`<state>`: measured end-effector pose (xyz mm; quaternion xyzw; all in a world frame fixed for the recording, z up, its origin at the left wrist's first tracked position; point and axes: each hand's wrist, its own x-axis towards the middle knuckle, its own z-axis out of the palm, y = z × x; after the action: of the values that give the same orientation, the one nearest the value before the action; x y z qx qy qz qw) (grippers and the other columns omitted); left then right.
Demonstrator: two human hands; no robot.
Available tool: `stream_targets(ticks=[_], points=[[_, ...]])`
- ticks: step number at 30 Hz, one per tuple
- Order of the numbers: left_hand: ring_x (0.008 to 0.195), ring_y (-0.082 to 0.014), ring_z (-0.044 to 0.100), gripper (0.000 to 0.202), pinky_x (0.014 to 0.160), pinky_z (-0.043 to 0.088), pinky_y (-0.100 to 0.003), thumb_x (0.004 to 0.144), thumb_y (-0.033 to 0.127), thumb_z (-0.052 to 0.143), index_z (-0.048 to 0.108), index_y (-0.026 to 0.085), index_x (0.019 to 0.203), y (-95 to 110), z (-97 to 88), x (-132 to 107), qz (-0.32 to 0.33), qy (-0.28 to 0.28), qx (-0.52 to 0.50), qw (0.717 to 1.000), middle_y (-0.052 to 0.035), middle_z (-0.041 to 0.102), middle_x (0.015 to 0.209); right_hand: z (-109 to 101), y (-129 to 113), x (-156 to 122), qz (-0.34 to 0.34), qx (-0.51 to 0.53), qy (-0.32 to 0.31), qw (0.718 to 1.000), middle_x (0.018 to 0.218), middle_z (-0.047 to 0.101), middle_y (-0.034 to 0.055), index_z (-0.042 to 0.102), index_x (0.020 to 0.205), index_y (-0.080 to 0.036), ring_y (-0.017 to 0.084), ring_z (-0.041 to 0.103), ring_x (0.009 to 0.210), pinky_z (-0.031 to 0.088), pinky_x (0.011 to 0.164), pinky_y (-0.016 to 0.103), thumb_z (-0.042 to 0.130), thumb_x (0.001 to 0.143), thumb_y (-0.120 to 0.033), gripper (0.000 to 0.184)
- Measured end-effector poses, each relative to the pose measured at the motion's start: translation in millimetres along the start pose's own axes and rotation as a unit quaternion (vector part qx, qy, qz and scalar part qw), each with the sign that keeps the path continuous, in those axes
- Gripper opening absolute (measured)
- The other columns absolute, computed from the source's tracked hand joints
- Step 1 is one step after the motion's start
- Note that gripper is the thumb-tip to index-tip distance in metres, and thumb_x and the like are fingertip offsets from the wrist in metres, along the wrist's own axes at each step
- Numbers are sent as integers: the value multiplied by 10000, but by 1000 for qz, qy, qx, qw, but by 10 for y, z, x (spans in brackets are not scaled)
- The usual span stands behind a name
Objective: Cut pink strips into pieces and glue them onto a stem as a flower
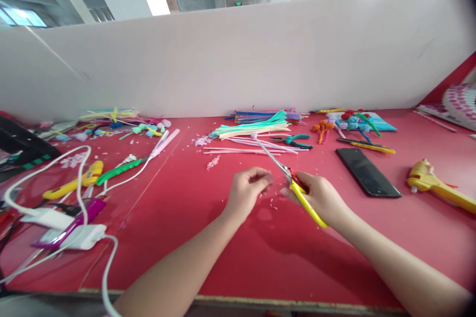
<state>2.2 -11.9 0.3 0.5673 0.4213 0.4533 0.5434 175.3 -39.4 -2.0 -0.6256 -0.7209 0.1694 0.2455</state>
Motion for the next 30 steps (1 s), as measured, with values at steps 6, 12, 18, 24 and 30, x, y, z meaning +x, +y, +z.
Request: stream_targets(ticks=[6,12,18,24,30], points=[[535,-92,502,145,528,399,-216,653,243,627,641,120,730,18,-117,114,11,81,-138,987,-7,576,579,23,-26,-21,-15,-130,13,991,601,553,-6,485,759,-217,132,496,499,244,458,216,462,739,-464,249],[543,-90,525,93,532,413,-214,652,196,620,639,129,714,53,-124,106,23,106,-185,977,-8,600,606,61,18,-17,-35,-163,17,986,543,546,-10,497,776,-219,140,508,473,231,443,216,417,774,-468,262],[550,-92,531,83,535,419,-217,673,182,608,633,128,732,54,-129,99,31,106,-194,975,-10,607,619,68,48,-14,-37,-174,9,984,502,520,-19,502,781,-216,134,479,440,219,431,214,409,779,-488,288],[552,-94,532,93,531,414,-215,670,187,614,637,125,735,56,-128,103,28,102,-193,975,-10,606,612,63,52,-15,-44,-175,6,984,513,521,-16,500,771,-212,130,471,449,216,436,214,417,778,-483,283],[552,-88,530,94,537,416,-212,669,187,618,641,129,739,56,-126,99,28,102,-197,975,-8,607,617,67,56,-16,-38,-180,1,983,511,514,-13,480,746,-212,136,473,454,209,440,213,411,784,-476,276]])
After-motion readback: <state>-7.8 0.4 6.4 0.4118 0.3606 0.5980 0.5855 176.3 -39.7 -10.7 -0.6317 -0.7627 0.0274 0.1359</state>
